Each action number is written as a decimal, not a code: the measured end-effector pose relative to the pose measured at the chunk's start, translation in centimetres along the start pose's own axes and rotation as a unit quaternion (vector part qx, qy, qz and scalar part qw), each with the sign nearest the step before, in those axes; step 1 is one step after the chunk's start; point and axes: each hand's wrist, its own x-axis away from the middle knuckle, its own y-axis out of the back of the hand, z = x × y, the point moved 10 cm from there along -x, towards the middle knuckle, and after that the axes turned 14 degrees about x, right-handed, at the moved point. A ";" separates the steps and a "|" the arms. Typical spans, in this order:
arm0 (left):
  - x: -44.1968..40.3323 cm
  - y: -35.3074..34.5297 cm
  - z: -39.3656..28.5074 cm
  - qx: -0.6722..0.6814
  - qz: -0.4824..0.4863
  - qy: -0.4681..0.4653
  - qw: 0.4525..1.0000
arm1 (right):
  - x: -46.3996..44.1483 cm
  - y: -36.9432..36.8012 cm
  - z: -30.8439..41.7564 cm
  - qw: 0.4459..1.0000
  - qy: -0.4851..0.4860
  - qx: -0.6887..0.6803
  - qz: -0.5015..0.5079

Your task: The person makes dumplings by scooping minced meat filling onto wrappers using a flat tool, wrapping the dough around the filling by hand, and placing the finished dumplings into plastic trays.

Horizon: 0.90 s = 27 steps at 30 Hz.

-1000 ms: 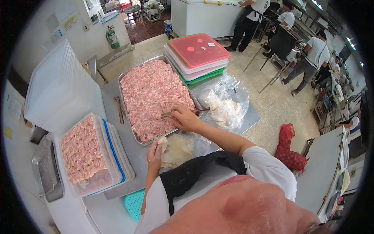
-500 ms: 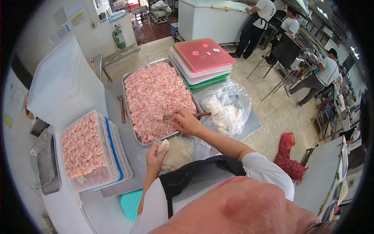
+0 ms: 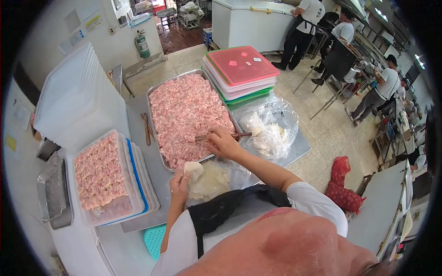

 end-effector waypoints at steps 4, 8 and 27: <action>0.6 -2.4 -3.8 0.056 -0.005 0.007 0.998 | 0.0 -0.2 -0.1 1.000 -0.001 0.001 0.001; 0.4 -0.6 -0.3 0.088 -0.002 0.055 0.995 | 0.2 -0.5 -0.2 1.000 0.002 -0.001 0.009; -1.9 0.3 -3.8 -0.201 -0.003 -0.070 0.977 | 0.1 0.9 -1.5 0.993 -0.035 -0.108 -0.025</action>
